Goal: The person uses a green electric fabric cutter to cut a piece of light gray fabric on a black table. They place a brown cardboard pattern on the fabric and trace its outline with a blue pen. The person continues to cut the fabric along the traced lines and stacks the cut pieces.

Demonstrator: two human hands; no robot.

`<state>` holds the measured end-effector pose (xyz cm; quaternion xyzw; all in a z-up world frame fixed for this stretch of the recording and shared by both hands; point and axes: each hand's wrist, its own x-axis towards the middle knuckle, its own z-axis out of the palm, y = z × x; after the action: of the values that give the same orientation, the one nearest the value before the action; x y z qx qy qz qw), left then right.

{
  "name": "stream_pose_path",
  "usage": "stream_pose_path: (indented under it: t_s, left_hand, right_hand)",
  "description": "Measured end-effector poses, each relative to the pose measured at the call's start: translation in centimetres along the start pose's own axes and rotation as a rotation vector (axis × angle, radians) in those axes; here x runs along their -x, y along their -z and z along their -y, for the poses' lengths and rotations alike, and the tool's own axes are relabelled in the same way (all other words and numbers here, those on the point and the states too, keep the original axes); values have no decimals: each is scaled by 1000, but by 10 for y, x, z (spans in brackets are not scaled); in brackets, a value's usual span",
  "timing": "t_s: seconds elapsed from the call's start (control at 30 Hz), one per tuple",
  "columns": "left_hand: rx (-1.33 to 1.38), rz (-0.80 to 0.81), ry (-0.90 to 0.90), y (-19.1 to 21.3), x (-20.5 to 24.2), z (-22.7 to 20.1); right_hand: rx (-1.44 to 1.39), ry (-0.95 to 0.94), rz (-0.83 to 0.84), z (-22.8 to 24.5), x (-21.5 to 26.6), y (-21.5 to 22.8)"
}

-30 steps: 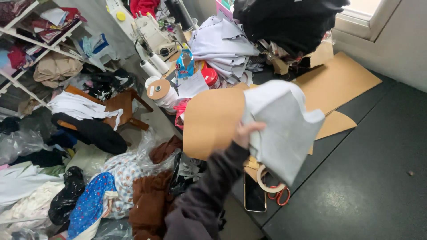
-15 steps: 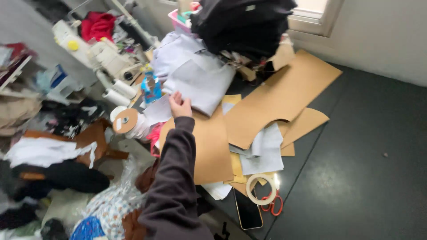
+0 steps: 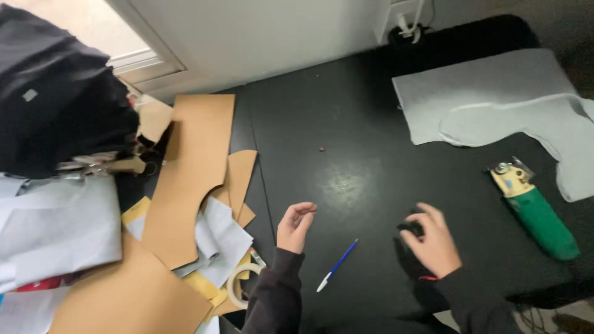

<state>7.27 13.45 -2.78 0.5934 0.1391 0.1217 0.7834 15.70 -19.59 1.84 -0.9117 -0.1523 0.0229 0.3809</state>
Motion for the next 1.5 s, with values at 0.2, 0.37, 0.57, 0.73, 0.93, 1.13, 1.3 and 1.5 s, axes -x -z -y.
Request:
stream_pose_path:
  t_s: [0.2, 0.37, 0.57, 0.73, 0.93, 1.13, 1.3, 1.5]
  left_hand:
    - [-20, 9, 219, -42, 45, 67]
    - [-26, -19, 268, -100, 71, 75]
    - [-3, -62, 255, -153, 84, 101]
    - [37, -94, 219, -163, 96, 106]
    - [-44, -39, 252, -151, 53, 101]
    - [-78, -117, 168, -181, 28, 84]
    - [-734, -124, 26, -180, 75, 34]
    - [-1495, -417, 253, -88, 120, 32]
  right_hand:
    - [581, -328, -348, -204, 0, 134]
    - [586, -298, -132, -242, -10, 153]
    - [481, -268, -61, -199, 5, 143]
    - [345, -93, -30, -146, 27, 123]
    - [293, -105, -5, -123, 35, 108]
    - [236, 0, 130, -105, 38, 90]
    - [226, 66, 263, -51, 46, 36]
    - [120, 114, 217, -9, 51, -33]
